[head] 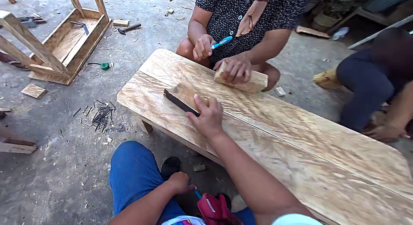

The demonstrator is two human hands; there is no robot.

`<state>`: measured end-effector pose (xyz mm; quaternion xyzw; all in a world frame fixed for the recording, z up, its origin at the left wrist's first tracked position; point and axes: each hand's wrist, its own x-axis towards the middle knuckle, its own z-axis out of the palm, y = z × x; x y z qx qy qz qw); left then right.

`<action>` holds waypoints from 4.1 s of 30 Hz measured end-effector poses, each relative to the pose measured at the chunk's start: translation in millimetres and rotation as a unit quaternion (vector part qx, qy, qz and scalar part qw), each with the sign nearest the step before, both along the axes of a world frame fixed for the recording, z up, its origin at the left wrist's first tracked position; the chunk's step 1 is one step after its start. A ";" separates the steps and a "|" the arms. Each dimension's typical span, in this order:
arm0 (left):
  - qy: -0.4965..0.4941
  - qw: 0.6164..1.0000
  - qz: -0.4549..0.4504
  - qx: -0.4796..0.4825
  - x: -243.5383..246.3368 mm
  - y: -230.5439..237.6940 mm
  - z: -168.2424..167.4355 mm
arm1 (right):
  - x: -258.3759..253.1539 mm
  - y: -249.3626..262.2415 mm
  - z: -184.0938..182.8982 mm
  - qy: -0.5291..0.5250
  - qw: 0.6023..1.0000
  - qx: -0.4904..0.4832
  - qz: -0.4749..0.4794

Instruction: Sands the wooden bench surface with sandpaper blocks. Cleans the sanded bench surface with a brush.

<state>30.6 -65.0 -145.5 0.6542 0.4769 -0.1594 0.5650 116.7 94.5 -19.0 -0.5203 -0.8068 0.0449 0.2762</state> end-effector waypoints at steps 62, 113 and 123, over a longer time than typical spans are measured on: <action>-0.013 1.000 -0.009 -0.001 4.4 2.8 -5.5 | 6.6 -9.1 -1.9 -0.029 0.998 -0.015 0.047; 0.018 1.000 -0.011 -0.015 9.4 8.8 -7.9 | 68.6 -21.9 1.4 -0.044 0.998 -0.016 -0.029; -0.005 0.999 -0.028 -0.024 12.4 13.8 1.2 | -8.3 25.7 -3.0 -0.028 0.998 0.048 0.004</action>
